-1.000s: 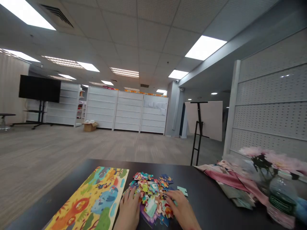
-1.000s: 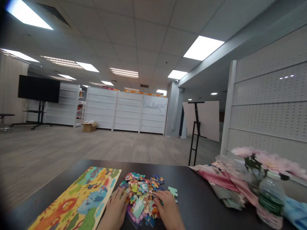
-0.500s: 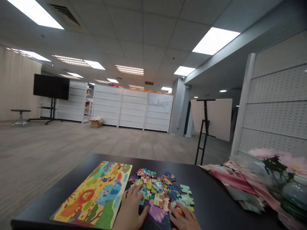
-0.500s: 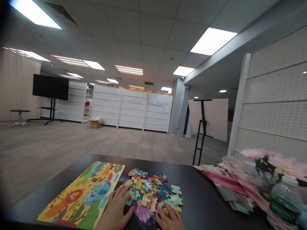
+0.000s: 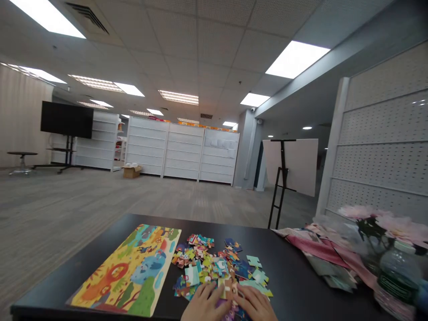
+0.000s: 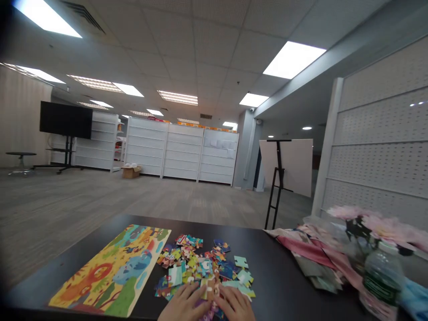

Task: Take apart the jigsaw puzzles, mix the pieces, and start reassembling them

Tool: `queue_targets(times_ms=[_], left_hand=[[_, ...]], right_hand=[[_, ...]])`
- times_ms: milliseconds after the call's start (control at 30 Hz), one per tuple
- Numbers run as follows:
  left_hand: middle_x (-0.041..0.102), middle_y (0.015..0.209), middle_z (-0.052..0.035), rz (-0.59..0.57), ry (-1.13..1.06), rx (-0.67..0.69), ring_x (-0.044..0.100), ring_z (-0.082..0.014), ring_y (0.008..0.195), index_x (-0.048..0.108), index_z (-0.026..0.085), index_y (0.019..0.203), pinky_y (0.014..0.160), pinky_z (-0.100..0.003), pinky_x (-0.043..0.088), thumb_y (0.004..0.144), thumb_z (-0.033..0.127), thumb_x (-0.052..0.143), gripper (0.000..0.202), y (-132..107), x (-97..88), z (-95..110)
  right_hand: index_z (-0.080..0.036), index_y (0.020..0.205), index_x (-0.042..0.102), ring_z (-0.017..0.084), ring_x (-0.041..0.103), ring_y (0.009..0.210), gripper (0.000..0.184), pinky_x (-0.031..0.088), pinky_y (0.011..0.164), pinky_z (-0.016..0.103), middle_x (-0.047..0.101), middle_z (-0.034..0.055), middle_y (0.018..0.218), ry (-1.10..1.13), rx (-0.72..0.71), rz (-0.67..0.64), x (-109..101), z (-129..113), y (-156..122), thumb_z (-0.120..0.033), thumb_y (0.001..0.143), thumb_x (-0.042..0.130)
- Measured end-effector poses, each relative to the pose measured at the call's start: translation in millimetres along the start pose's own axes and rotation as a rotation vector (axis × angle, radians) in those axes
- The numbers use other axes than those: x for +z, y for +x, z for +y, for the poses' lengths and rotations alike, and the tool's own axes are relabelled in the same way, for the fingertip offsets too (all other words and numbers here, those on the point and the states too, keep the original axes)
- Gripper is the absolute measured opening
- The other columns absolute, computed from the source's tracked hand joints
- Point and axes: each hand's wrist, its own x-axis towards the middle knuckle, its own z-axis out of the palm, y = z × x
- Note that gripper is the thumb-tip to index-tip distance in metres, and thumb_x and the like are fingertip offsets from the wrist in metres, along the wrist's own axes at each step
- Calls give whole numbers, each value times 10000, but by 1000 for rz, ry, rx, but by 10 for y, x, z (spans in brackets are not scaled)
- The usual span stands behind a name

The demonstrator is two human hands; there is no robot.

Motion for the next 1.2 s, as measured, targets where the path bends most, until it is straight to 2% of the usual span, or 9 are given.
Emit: queue_targets(times_ms=[133,267,433,533,633,733,900,1033,1200], left_hand=[[658,1334,-63,37,-33,-72,640,-344,1113,656,400,1235,946,-505,513,945,318,646,301,-18,49,-6],[719,1150,-41,100,-138,-128,647,-271,1072,679,302,1094,943,-389,516,937,187,576,220,-25,-99,5],[704,1153,-75,215,-260,-248,660,-175,1040,593,241,1264,908,-231,521,1059,244,245,404,30,-382,-32],[634,1303,-112,230,-238,-324,598,-216,1188,522,243,1407,1024,-315,482,1040,229,262,450,92,-507,-110],[607,1335,-127,186,-166,-374,545,-320,1244,520,287,1444,1091,-524,410,970,240,423,486,129,-583,-163],[532,1468,-100,150,-125,-403,398,-391,1392,561,336,1410,1158,-648,260,890,277,559,523,98,-620,-158],[479,1536,-91,57,-79,-433,333,-431,1441,548,380,1415,1163,-650,238,833,466,658,599,-87,-640,-137],[341,1623,-103,-124,-48,-572,195,-513,1480,435,415,1489,1151,-694,187,703,670,726,875,-206,-732,-128],[428,1577,-52,-124,-21,-587,345,-426,1434,447,432,1477,1128,-611,313,814,467,628,688,-226,-858,-154]], right_hand=[[-418,1532,373,344,601,1276,704,583,923,423,530,78,1494,-196,44,18,94,-2,84,-266,904,652],[-384,1544,364,388,608,1254,795,583,915,470,525,80,1496,-151,-9,-15,81,-51,214,-369,842,737],[-360,1445,510,279,705,1118,499,610,826,324,702,-12,1301,-242,-158,41,44,-113,291,-392,962,631],[-344,1364,589,253,730,1052,397,610,757,284,762,-19,1181,-199,-187,125,43,-50,296,-451,982,597],[-295,1339,609,239,732,1033,462,606,808,275,767,8,1168,-78,-201,83,26,54,356,-540,947,619],[-280,1292,640,228,738,1008,380,584,912,289,772,21,1149,35,-207,22,21,121,447,-414,937,663],[-276,1294,635,200,706,1093,308,563,947,263,743,43,1210,263,43,78,-62,107,575,-264,1015,506],[-234,1220,687,255,673,1146,304,546,993,360,718,93,1234,282,356,66,-211,45,772,-367,992,535],[-258,1418,571,359,561,1312,582,483,1073,523,582,128,1448,113,257,47,42,-18,844,-511,900,650]])
